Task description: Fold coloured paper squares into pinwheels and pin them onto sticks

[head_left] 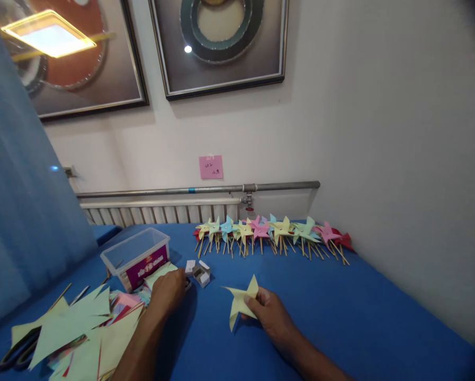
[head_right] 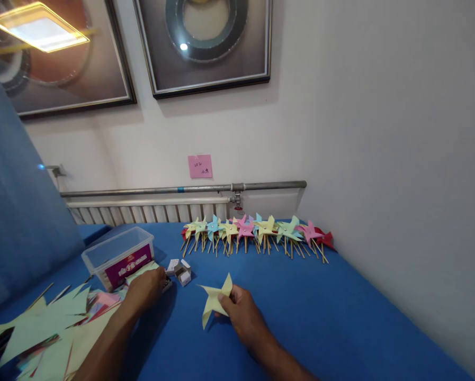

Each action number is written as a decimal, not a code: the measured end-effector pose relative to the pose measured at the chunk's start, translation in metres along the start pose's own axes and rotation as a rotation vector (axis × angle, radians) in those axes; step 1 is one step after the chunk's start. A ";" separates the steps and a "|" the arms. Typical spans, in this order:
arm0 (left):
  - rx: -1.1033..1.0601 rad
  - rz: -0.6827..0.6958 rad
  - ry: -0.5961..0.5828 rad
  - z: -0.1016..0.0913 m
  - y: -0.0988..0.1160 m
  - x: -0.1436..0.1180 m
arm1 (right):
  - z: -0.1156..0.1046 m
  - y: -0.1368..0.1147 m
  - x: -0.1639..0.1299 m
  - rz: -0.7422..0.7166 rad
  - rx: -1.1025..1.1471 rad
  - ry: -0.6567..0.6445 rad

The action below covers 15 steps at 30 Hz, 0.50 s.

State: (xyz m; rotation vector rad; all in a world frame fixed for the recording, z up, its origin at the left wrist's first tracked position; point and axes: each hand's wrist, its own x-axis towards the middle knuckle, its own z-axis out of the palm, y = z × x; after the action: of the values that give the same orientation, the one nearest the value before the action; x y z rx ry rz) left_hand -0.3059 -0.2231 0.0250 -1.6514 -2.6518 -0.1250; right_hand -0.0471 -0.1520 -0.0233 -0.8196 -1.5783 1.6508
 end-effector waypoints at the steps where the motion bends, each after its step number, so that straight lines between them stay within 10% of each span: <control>1: -0.017 -0.003 0.018 -0.002 0.001 -0.001 | -0.001 0.000 0.000 0.002 -0.003 0.006; 15: -0.203 0.030 0.021 -0.001 -0.003 -0.003 | -0.005 0.012 0.008 0.060 0.084 0.071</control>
State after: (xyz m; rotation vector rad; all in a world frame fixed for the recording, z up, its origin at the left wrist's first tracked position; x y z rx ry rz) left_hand -0.3075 -0.2268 0.0259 -1.7320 -2.6751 -0.4211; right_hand -0.0485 -0.1428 -0.0355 -0.8794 -1.4385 1.6997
